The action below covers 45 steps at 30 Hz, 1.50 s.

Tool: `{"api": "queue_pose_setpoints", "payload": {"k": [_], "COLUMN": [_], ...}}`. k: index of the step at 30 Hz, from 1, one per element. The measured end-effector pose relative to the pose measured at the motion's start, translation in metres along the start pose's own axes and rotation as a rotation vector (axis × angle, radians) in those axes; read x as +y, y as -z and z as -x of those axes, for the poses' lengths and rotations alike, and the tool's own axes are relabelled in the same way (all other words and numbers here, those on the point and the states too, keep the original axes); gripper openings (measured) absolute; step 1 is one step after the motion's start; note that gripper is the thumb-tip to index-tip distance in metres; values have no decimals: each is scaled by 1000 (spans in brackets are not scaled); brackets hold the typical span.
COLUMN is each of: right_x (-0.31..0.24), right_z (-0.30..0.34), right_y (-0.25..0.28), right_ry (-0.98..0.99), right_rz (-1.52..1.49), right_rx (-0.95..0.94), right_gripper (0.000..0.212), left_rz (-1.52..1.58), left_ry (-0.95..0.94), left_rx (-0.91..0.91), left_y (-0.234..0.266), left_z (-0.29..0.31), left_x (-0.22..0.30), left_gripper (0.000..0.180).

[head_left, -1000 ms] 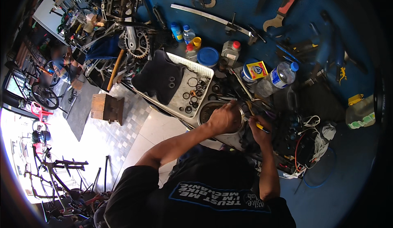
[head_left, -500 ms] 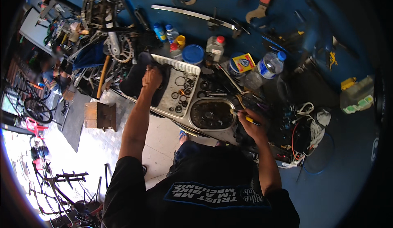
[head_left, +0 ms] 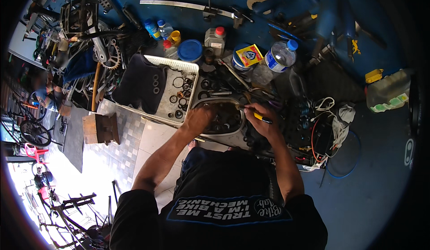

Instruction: The person scrubs small mechanical parts in a metal sink using a yellow-handled brush. They repeatedly scrub, rinse, and reposition the parts under running water, handling them one at a time.

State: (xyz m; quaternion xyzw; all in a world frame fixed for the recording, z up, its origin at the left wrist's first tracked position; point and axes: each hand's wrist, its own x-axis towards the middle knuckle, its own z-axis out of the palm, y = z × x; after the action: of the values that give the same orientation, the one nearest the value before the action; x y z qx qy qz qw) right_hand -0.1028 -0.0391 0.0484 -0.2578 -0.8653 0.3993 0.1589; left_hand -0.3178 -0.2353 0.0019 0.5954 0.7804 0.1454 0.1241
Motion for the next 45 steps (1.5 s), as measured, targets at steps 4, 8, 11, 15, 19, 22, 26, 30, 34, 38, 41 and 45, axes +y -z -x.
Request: {"api": "queue_pose_setpoints", "payload": {"k": [4, 8, 11, 15, 19, 22, 26, 30, 34, 38, 41, 45], "right_x": [4, 5, 1, -3, 10, 13, 19, 31, 17, -26, -10, 3], "right_z": [3, 7, 9, 10, 10, 5, 2, 1, -10, -12, -12, -12], "right_y": [2, -1, -3, -3, -14, -21, -35, -43, -39, -41, -55, -53], "right_ry": [51, 25, 4, 43, 71, 181, 359, 374, 22, 33, 140, 107], "right_rz": [-6, -61, -119, -69, -128, -76, 197, 307, -23, -229, -149, -161], "right_rx": [6, -31, -50, -22, -40, -52, 42, 28, -63, -54, 88, 135], "right_gripper": [27, 25, 23, 20, 20, 21, 23, 26, 28, 30, 29, 19], "left_rz": [-197, -175, -154, 139, 300, 443, 1201, 1460, 1503, 1267, 1087, 1211], "left_ry": [-38, -97, -84, 75, -140, -148, 489, 510, 534, 486, 436, 484], "left_rx": [-50, -41, -10, 41, 385, 341, -100, 104, 254, 224, 255, 319], "left_y": [-18, -27, -31, -27, -41, -56, -20, -44, -48, -35, -16, -42], "left_z": [4, 0, -7, -17, -20, -29, -34, -26, -24, -24, -24, -20], "left_x": [1, -6, -5, -7, -26, -37, -4, 1, 10, 23, 36, 24], "left_gripper": [18, 23, 21, 13, 28, 25, 21, 20, 27, 34, 33, 32]}}
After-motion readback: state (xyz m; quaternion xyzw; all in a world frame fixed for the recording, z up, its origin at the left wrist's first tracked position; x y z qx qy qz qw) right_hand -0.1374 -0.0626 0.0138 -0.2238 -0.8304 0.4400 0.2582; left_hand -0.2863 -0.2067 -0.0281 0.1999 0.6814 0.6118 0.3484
